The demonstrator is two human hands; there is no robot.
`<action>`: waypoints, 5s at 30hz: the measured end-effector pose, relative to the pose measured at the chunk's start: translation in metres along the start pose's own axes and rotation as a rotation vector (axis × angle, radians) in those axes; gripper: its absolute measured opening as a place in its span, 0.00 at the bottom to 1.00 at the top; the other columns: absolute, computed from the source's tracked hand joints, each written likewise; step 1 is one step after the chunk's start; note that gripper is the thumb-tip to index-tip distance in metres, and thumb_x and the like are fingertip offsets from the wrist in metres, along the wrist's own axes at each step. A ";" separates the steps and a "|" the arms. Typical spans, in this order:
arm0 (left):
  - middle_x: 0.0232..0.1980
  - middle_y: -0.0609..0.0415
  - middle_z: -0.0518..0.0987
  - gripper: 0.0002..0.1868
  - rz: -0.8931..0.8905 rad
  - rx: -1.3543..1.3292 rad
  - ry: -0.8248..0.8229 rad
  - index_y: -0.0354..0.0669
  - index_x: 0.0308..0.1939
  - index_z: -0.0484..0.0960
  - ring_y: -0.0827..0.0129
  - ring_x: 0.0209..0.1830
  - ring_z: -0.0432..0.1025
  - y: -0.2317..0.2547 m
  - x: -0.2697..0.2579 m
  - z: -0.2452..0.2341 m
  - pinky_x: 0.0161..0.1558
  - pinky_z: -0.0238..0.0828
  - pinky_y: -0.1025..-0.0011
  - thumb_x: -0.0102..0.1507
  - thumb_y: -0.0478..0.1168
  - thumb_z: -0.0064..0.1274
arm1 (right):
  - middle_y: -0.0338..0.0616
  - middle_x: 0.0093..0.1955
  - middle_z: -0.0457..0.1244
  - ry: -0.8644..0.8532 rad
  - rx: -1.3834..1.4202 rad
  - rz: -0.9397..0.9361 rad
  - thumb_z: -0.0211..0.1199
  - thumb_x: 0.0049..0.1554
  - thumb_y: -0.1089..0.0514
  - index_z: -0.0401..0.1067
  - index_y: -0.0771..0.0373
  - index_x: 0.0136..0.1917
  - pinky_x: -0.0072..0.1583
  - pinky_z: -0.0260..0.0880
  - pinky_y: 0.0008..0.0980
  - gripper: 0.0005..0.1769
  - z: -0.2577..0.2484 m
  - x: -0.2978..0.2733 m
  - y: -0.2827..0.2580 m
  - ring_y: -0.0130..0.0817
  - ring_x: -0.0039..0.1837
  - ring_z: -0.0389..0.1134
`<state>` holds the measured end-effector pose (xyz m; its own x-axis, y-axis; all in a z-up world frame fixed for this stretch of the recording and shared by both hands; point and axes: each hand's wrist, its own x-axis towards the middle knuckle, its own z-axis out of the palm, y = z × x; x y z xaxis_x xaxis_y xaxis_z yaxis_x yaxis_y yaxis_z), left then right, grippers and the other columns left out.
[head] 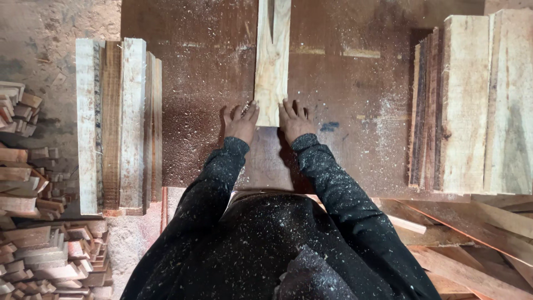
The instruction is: The person repeatedly places wooden planks onto a table saw and pushes them through the blade to cut them. The person handles the planks by hand, guiding them through the saw and stacking the cut pieces on the side.
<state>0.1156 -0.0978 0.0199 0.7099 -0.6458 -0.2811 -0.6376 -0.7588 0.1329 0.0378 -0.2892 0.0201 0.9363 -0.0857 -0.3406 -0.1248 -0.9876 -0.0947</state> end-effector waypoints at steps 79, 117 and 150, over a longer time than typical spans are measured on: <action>0.74 0.39 0.59 0.31 -0.505 -0.139 -0.061 0.38 0.72 0.60 0.45 0.72 0.55 -0.164 0.290 -0.048 0.71 0.44 0.40 0.66 0.46 0.42 | 0.54 0.80 0.48 -0.076 0.019 0.300 0.65 0.54 0.45 0.49 0.55 0.80 0.73 0.56 0.54 0.46 -0.118 0.266 0.174 0.56 0.77 0.52; 0.69 0.31 0.65 0.31 -0.595 -0.208 0.467 0.39 0.76 0.64 0.41 0.66 0.62 -0.183 -0.272 -0.002 0.62 0.65 0.40 0.69 0.44 0.47 | 0.59 0.56 0.67 0.305 0.481 0.364 0.71 0.55 0.52 0.66 0.55 0.80 0.54 0.75 0.45 0.41 0.060 -0.266 -0.017 0.48 0.51 0.68; 0.72 0.30 0.64 0.51 -0.330 -0.301 0.609 0.38 0.76 0.60 0.37 0.73 0.60 -0.327 -0.290 0.028 0.65 0.64 0.42 0.61 0.69 0.56 | 0.57 0.85 0.43 -0.063 0.753 -0.398 0.69 0.55 0.49 0.58 0.50 0.79 0.65 0.72 0.49 0.42 0.003 -0.112 -0.373 0.54 0.75 0.59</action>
<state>0.1099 0.3398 0.0310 0.9456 -0.2472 0.2117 -0.3156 -0.8550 0.4115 -0.0212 0.0895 0.0907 0.9396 0.2786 -0.1990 0.0038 -0.5898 -0.8075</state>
